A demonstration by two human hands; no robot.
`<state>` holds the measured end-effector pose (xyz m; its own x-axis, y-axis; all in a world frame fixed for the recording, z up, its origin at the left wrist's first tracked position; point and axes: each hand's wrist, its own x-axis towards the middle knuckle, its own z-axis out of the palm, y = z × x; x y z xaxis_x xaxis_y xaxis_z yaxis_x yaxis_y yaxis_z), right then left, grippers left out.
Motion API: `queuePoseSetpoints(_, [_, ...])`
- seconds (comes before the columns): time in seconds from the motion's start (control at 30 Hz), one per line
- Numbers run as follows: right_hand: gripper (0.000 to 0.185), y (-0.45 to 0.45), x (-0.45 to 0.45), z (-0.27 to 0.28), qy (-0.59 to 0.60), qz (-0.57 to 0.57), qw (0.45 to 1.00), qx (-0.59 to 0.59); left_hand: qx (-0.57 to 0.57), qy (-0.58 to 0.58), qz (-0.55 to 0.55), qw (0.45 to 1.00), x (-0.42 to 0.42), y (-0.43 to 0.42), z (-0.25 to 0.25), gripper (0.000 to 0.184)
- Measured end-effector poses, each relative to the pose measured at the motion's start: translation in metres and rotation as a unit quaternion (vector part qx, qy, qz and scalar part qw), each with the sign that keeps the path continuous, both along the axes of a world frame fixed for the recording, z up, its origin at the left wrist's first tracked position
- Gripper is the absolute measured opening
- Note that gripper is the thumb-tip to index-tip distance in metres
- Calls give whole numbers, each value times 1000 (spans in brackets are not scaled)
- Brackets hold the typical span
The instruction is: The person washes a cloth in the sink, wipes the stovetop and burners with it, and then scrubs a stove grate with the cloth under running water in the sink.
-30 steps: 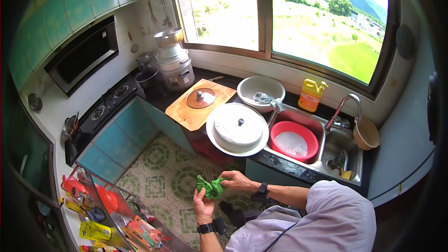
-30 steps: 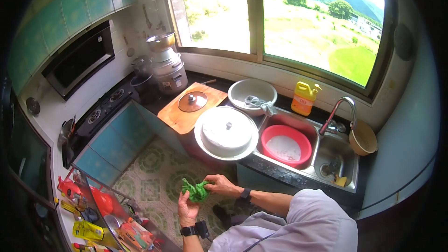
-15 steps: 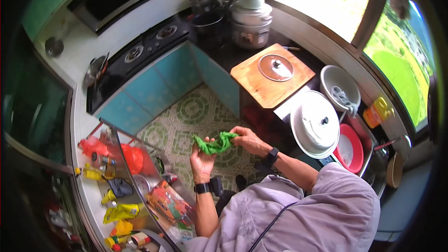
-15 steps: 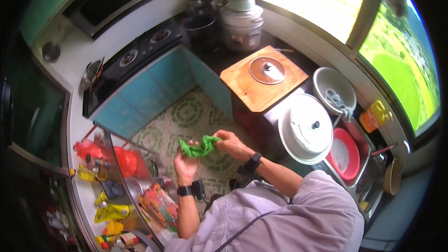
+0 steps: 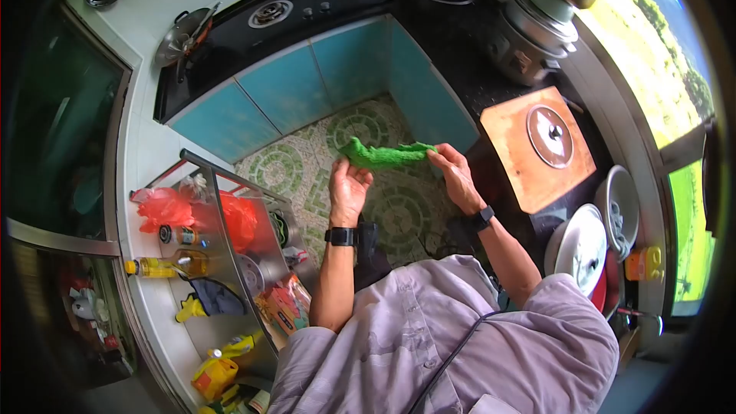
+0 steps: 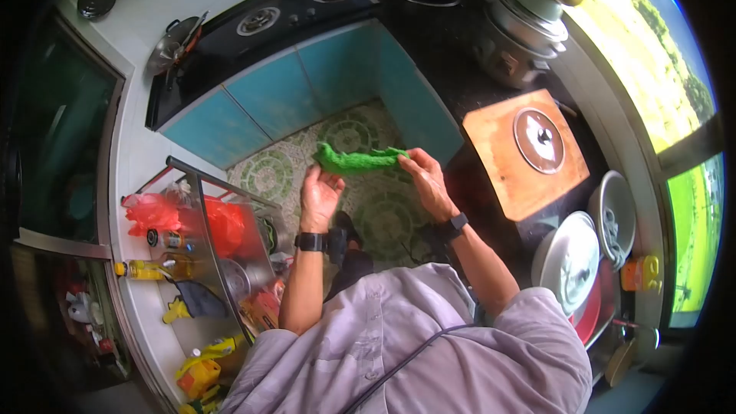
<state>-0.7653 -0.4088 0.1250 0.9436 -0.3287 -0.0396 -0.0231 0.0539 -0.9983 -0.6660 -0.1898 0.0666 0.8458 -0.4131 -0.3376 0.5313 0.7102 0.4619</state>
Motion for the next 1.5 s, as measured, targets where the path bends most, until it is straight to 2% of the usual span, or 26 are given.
queuePoseSetpoints(0.03, [22, 3, 20, 0, -13, -2, 1000, -4, 0, 2, -15, 1000, 24, 1, -10, 18])
queuePoseSetpoints(0.1, [19, 18, 69, 3, -28, -35, 990, 135, 27, 62, -51, 996, 63, 4, -16, 22])
queuePoseSetpoints(0.13, [19, 23, 96, 14, -39, -26, 990, 131, 25, 72, -64, 995, 81, 6, -18, 24])
queuePoseSetpoints(0.2, [19, 39, 135, 30, 19, -35, 981, 190, 38, 106, -89, 990, 111, 16, -27, 27])
queuePoseSetpoints(0.23, [19, 44, 181, 28, 19, -29, 982, 184, 44, 126, -96, 986, 145, 23, -33, 29])
queuePoseSetpoints(0.33, [18, 46, 239, 21, 4, -1, 1000, -5, 21, 124, -41, 991, 178, 43, -36, 23])
queuePoseSetpoints(0.43, [19, 59, 293, 34, 9, 16, 1000, -12, 31, 120, -10, 992, 225, 65, -18, 20])
queuePoseSetpoints(0.47, [19, 62, 314, 35, 11, 23, 1000, -17, 24, 95, 11, 995, 239, 73, -12, 19])
queuePoseSetpoints(0.53, [22, 71, 363, 36, 14, 86, 990, 110, 14, 56, 57, 997, 269, 86, 3, 17])
queuePoseSetpoints(0.67, [23, 89, 479, 43, 44, 140, 985, 90, 40, -12, 140, 989, 357, 107, 36, 14])
queuePoseSetpoints(0.73, [22, 102, 543, 57, 19, 155, 984, 89, 59, -50, 172, 982, 415, 118, 56, 15])
queuePoseSetpoints(0.87, [11, 122, 663, 85, -57, 174, 968, 169, 93, -145, 219, 961, 531, 139, 116, 15])
queuePoseSetpoints(0.9, [11, 124, 692, 87, -67, 179, 966, 172, 117, -155, 208, 959, 557, 145, 120, 22])
queuePoseSetpoints(0.93, [17, 127, 715, 87, -34, 159, 977, 140, 150, -136, 199, 959, 583, 149, 120, 22])
queuePoseSetpoints(0.97, [15, 128, 733, 84, 23, 122, 991, 43, 187, -108, 184, 959, 598, 153, 115, 22])
queuePoseSetpoints(1.0, [14, 123, 755, 52, -32, 53, 977, -205, 235, -87, 162, 955, 614, 159, 102, 28])
queuePoseSetpoints(1.03, [12, 121, 779, 15, -86, -12, 893, -442, 271, -60, 151, 949, 625, 166, 83, 32])
queuePoseSetpoints(1.1, [9, 137, 806, -18, -163, 2, 826, -540, 337, 7, 154, 929, 639, 186, 38, 30])
queuePoseSetpoints(1.13, [13, 148, 812, -27, -158, 109, 669, -718, 407, 22, 166, 898, 642, 194, 22, 29])
queuePoseSetpoints(1.17, [24, 168, 829, -48, -132, 129, 676, -714, 474, 37, 176, 862, 644, 202, 6, 29])
queuePoseSetpoints(1.23, [48, 207, 861, -91, -80, 166, 687, -703, 666, -65, 192, 718, 657, 231, -69, 25])
queuePoseSetpoints(1.27, [55, 225, 876, -92, -20, 178, 730, -659, 755, -74, 152, 633, 656, 223, -30, 20])
queuePoseSetpoints(1.3, [61, 238, 886, -94, 43, 188, 769, -609, 760, -71, 141, 631, 660, 227, -44, 20])
queuePoseSetpoints(1.37, [64, 254, 907, -119, 23, 147, 768, -623, 839, -274, 222, 415, 663, 239, -79, 15])
queuePoseSetpoints(1.43, [66, 266, 934, -125, 0, 102, 763, -638, 846, -265, 193, 421, 662, 228, -67, 13])
queuePoseSetpoints(1.5, [69, 267, 963, -118, 21, 91, 752, -653, 877, -248, 198, 361, 662, 219, -67, 11])
